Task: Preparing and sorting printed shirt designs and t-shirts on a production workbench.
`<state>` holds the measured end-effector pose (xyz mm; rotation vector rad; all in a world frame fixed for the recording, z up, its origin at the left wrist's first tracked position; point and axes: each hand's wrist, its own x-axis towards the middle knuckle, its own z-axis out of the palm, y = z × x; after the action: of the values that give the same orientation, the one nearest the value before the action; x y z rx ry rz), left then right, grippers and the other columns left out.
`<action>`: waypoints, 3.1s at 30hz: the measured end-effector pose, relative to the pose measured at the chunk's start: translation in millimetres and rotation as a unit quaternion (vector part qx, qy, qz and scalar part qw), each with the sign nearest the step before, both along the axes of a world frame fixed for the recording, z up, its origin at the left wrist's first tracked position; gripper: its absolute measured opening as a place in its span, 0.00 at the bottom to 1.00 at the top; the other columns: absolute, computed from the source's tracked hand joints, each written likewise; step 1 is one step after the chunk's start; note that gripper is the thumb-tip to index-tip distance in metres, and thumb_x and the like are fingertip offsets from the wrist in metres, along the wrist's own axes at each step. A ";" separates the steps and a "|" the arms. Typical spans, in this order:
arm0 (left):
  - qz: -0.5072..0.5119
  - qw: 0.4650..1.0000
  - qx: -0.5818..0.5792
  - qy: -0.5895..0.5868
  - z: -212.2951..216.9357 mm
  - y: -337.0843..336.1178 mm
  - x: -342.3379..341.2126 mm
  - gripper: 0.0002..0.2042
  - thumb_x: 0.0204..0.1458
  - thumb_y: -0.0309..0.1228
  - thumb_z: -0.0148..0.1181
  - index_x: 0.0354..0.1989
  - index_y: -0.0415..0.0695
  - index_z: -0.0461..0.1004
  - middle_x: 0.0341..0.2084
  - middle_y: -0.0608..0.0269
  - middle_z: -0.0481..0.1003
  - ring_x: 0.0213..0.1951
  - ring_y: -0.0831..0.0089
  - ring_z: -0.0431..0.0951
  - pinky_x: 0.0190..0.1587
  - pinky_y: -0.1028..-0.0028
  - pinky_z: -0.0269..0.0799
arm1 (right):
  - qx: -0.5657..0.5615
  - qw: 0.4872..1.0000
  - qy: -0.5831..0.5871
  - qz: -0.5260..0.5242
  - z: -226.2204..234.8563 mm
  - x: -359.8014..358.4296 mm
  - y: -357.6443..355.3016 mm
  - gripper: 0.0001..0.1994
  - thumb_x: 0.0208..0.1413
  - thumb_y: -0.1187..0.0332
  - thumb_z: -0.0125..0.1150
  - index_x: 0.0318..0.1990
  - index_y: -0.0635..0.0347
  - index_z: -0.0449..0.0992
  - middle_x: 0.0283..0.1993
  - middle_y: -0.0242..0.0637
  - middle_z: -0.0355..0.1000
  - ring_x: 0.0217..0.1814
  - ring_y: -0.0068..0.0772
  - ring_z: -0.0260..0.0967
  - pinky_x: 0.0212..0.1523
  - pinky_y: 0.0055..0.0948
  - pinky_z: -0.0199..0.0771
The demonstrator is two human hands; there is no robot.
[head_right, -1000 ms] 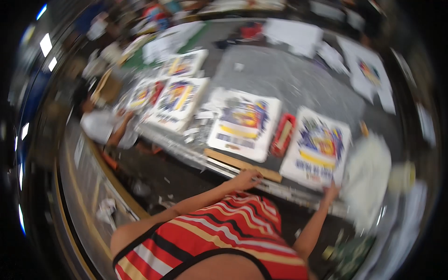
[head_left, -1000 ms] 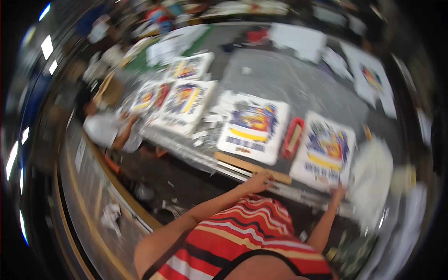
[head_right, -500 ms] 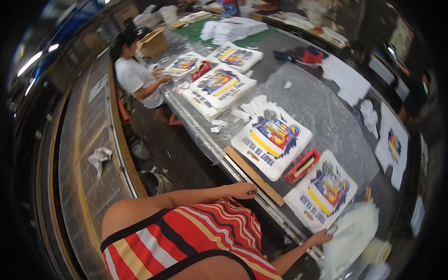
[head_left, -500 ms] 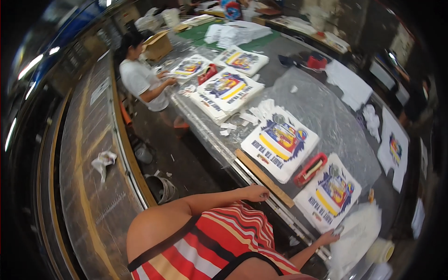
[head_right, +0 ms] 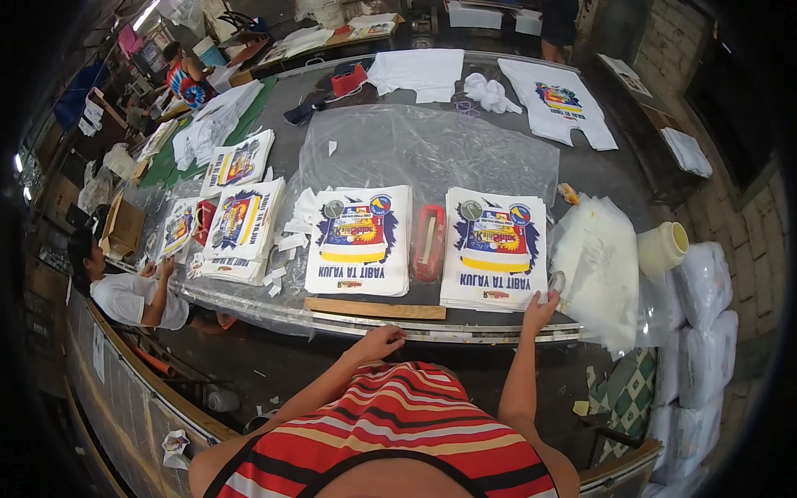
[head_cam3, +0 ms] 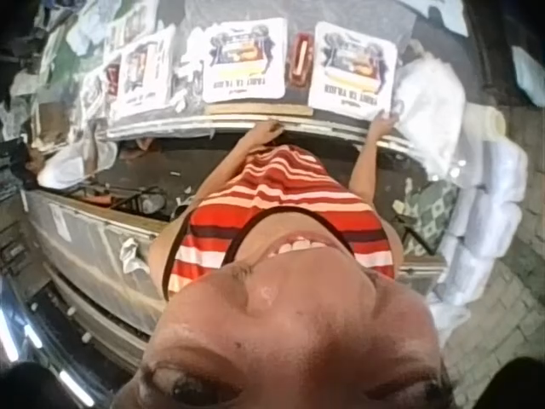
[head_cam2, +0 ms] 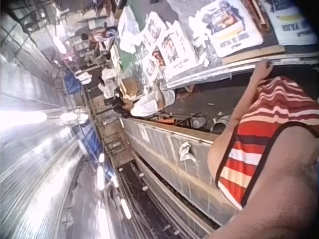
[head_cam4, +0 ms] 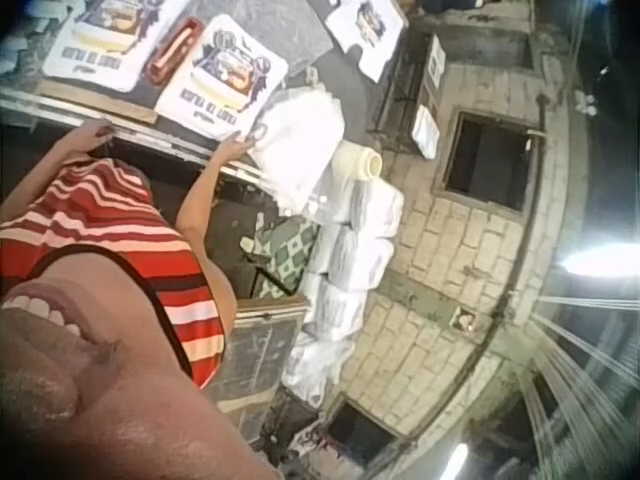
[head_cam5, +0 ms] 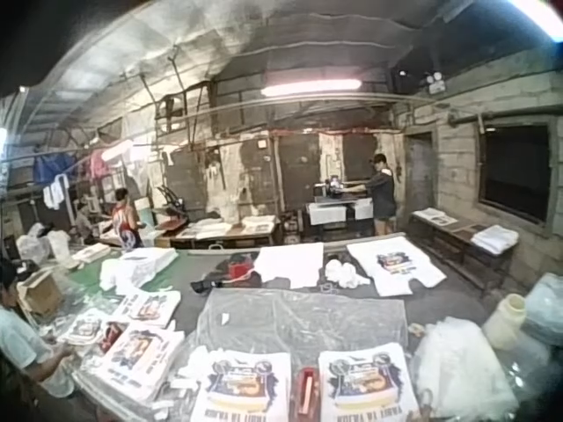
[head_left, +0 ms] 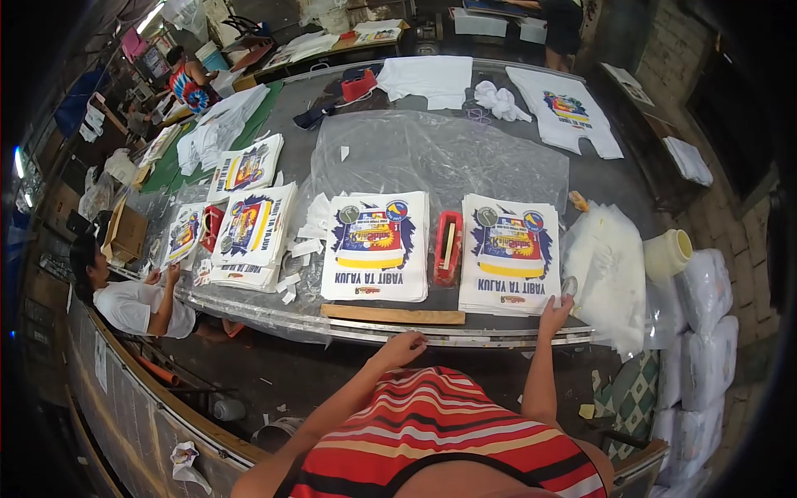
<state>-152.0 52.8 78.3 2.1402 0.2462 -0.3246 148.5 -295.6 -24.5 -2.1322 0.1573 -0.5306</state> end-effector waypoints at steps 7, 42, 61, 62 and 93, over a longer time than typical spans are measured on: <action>-0.011 0.999 -0.006 -0.045 -8.9 -4.5 9.2 0.15 0.60 0.38 0.59 0.48 0.40 0.77 0.40 0.52 0.81 0.44 0.57 0.82 0.48 0.61 0.76 | -0.024 1.000 0.008 -0.003 5.2 2.5 -0.9 0.24 0.62 0.64 0.63 0.61 0.66 0.65 0.58 0.53 0.70 0.61 0.54 0.68 0.61 0.43 0.66; 0.328 0.933 0.075 -0.126 -33.5 284.6 -100.8 0.10 0.59 0.31 0.58 0.43 0.39 0.78 0.31 0.50 0.79 0.35 0.58 0.80 0.40 0.63 0.74 | 0.138 0.927 0.122 0.325 46.1 -176.0 249.5 0.06 0.67 0.73 0.54 0.45 0.64 0.75 0.33 0.35 0.77 0.34 0.21 0.74 0.37 0.22 0.73; 0.305 0.909 0.260 -0.118 -65.0 306.3 -119.8 0.05 0.55 0.31 0.56 0.35 0.45 0.75 0.36 0.58 0.73 0.44 0.55 0.74 0.46 0.55 0.67 | -0.128 0.962 0.028 0.240 20.8 -203.3 299.2 0.05 0.60 0.72 0.59 0.42 0.58 0.79 0.25 0.35 0.67 0.25 0.32 0.66 0.29 0.35 0.66; 0.303 0.908 0.265 -0.113 -64.6 305.7 -117.8 0.05 0.55 0.31 0.56 0.35 0.45 0.75 0.36 0.58 0.73 0.44 0.55 0.74 0.46 0.55 0.67 | -0.137 0.962 0.027 0.237 18.9 -203.8 298.0 0.05 0.60 0.72 0.59 0.42 0.58 0.79 0.25 0.35 0.69 0.25 0.32 0.67 0.29 0.34 0.67; 0.301 0.912 0.096 -0.263 -47.1 302.9 -122.6 0.09 0.50 0.21 0.56 0.40 0.43 0.76 0.40 0.51 0.73 0.48 0.49 0.71 0.53 0.56 0.66 | -0.229 0.921 -0.048 0.311 38.8 -219.4 306.2 0.05 0.52 0.76 0.55 0.35 0.62 0.76 0.38 0.43 0.73 0.43 0.51 0.66 0.46 0.46 0.65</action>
<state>-274.6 355.7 31.2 2.1284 0.6160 0.6497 -70.9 10.6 14.3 -2.4252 -0.7495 -0.3020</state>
